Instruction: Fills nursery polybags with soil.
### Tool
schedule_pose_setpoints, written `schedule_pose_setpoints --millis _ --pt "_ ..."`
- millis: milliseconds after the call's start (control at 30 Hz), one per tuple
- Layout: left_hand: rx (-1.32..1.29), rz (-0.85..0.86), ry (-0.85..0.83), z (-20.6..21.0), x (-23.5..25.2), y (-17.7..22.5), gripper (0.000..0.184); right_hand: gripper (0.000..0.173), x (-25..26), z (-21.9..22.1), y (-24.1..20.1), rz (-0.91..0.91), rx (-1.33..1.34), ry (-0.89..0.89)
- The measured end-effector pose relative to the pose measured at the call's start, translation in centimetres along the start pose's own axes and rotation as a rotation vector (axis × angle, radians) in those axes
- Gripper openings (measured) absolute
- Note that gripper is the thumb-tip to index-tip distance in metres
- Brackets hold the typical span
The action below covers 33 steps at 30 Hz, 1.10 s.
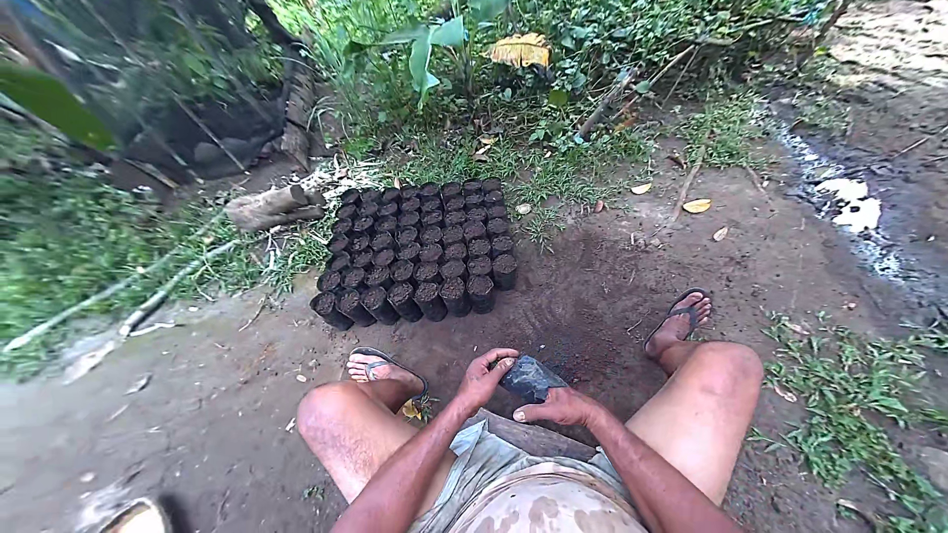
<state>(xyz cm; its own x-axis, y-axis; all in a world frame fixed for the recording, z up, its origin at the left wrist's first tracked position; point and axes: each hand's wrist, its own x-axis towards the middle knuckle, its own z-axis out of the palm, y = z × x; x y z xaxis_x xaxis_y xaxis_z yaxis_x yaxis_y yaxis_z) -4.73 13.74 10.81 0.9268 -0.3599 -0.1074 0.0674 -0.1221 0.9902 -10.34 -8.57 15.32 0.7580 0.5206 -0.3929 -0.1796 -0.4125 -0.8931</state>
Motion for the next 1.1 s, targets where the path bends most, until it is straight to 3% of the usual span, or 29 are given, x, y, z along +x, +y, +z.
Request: schedule_pose_setpoints --millis 200,300,400,533,667,867,1100 --pt "-0.059 -0.122 0.093 -0.6 0.3 -0.6 0.026 0.081 0.4 0.3 0.0 0.203 -0.031 0.093" --pt "-0.133 -0.257 0.066 -0.5 0.3 -0.7 0.027 0.073 0.2 0.9 0.2 0.122 -0.017 0.113" --pt "-0.173 -0.337 0.019 -0.4 0.7 -0.3 0.027 0.079 0.5 1.4 0.6 0.109 -0.123 0.034" --pt "-0.211 -0.395 -0.001 -0.2 1.2 0.4 0.041 0.079 0.7 1.7 1.1 0.017 -0.103 -0.068" --pt "-0.216 -0.391 0.053 -0.3 1.5 0.8 0.049 0.078 0.5 1.3 1.0 0.007 -0.080 -0.035" --pt "-0.189 -0.390 0.066 -0.2 1.7 1.0 0.041 0.063 0.1 1.7 0.9 -0.158 0.173 0.135" --pt "-0.191 -0.359 0.110 -0.9 1.2 0.5 0.025 0.056 0.1 1.7 1.1 -0.274 0.632 0.172"
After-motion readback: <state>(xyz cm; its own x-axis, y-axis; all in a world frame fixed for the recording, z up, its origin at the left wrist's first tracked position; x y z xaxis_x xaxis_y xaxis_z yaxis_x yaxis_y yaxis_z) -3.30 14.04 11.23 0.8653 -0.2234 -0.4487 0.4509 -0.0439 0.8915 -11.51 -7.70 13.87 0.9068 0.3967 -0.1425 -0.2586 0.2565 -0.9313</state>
